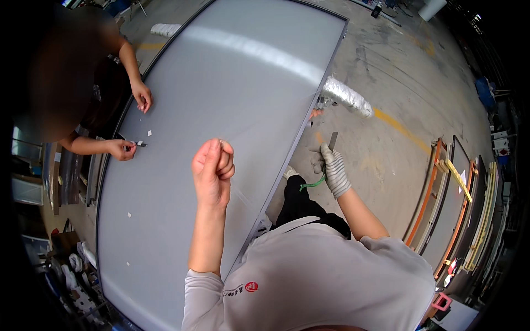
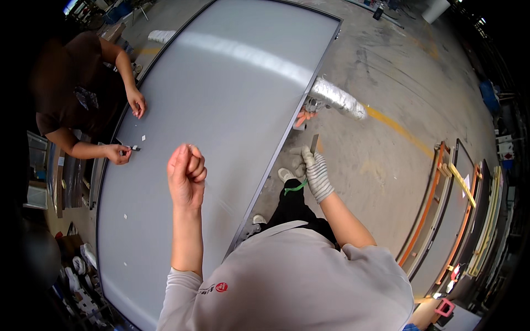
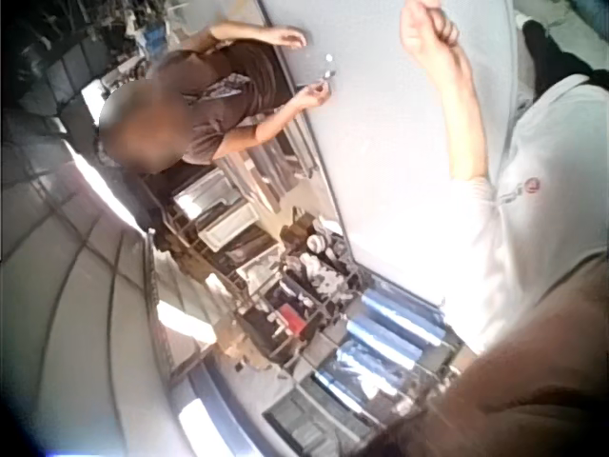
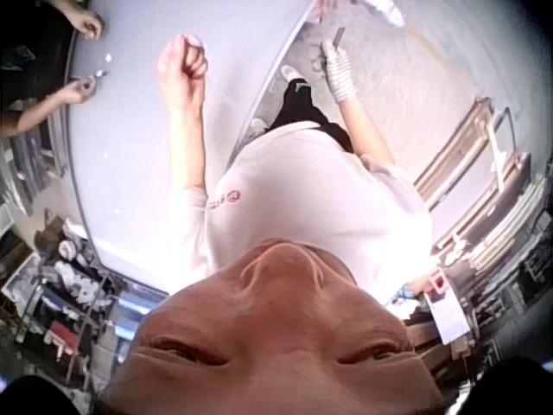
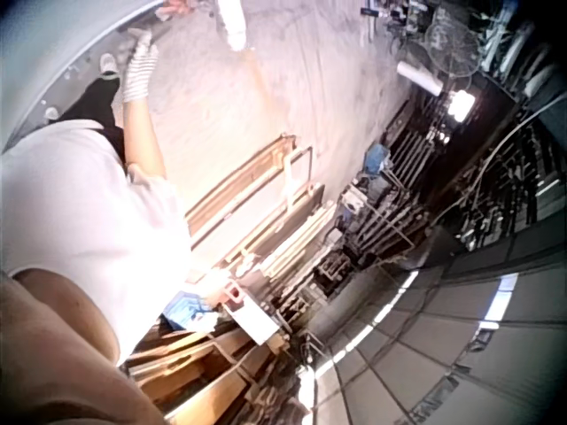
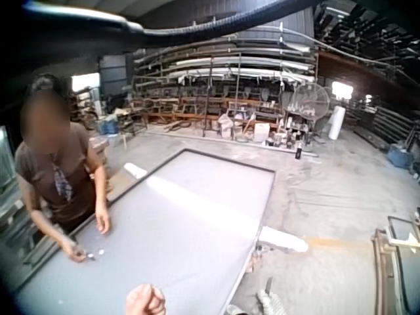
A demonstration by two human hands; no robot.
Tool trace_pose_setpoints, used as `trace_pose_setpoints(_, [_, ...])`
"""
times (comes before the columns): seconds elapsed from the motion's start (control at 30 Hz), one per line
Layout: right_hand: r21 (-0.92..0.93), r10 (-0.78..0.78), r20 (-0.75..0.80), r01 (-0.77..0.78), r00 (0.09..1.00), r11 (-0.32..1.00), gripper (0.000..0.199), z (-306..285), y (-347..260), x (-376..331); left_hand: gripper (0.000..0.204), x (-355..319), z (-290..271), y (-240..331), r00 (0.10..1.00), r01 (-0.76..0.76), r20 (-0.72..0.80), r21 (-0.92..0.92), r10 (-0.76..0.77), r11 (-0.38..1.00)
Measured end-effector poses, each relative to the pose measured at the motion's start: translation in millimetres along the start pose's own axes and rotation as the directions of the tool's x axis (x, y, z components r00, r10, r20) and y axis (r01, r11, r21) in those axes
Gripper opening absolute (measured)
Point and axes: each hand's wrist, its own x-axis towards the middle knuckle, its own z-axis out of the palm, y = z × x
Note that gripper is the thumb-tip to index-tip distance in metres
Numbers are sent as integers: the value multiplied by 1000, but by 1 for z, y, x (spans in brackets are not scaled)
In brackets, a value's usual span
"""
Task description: The person peels protective plastic film from a large rectangular glass panel using a small metal scraper tool. They work along the edges and surface of the panel, removing strips of film while another person assists on the opposite side. The removed film is gathered and discarded.
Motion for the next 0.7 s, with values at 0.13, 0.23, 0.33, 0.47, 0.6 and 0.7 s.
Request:
trace_pose_setpoints(0.13, [224, 146, 30, -149, 989, 963, 51, -20, -37, 106, 23, 27, 46, 24, 977, -207, -42, 4, 207, 978])
trace_pose_setpoints(0.23, [481, 240, 79, -247, 968, 841, 48, -34, -67, 194, 26, 39, 74, 48, 900, -420, -148, -49, 409, 906])
trace_pose_setpoints(0.33, [536, 110, -1, -92, 994, 839, 40, -25, -120, 260, 29, 44, 83, 60, 841, -538, -99, -59, 531, 841])
trace_pose_setpoints(0.47, [349, -207, 6, 192, 978, 917, 21, 12, -215, 280, 29, 35, 81, 65, 762, -643, -156, -55, 629, 764])
trace_pose_setpoints(0.6, [194, -554, 60, 535, 830, 822, 19, 46, -287, 289, 31, 24, 74, 74, 713, -692, -172, -11, 680, 722])
trace_pose_setpoints(0.7, [2, -796, 263, 825, 544, 565, 22, 99, -319, 252, 36, -11, 40, 103, 601, -799, -231, -179, 765, 574])
